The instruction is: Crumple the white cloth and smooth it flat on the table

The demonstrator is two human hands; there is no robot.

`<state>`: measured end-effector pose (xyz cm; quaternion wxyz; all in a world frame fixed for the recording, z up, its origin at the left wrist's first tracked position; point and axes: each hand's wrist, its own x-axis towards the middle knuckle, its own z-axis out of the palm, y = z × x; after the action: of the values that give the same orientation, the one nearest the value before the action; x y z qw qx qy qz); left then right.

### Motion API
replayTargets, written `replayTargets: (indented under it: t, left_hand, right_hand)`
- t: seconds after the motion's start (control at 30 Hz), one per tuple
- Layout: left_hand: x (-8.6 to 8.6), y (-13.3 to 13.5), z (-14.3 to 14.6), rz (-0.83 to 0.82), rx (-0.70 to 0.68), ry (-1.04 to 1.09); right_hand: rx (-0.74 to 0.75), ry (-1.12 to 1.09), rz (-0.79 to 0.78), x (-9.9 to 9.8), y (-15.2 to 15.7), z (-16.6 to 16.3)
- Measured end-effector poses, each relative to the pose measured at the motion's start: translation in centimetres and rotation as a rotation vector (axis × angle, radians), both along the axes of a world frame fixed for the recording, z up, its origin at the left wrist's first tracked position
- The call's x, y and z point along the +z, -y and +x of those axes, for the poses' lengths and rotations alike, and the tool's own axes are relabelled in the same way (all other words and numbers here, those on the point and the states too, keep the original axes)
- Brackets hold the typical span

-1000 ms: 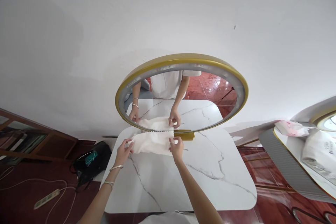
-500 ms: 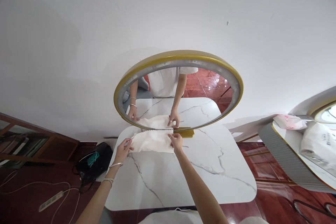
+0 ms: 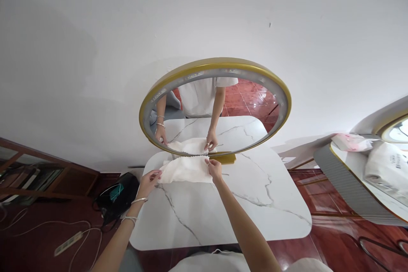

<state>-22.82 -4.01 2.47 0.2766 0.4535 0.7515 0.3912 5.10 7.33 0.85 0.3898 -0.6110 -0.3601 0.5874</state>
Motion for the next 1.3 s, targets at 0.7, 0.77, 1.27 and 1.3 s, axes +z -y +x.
replayTargets:
  t: [0.7,0.77,1.27,1.3]
  left_hand:
    - [12.4,2.8,3.7,0.186,-0.134,-0.166]
    - [14.3,3.3,5.2,0.202,-0.228,-0.125]
    - [12.8,-6.2,22.1,0.292,-0.581,-0.141]
    - [11.0,-7.2,23.6,0.293,-0.569,-0.194]
  right_hand:
    - [0.219,0.166,0.319,12.5,4.4,12.3]
    - [0.279,0.255,0.331,14.7,6.2,15.3]
    - [-0.142,0.384,0.453,11.9,4.5,30.5]
    - [-0.146,0.486,0.463,10.3,2.7,31.1]
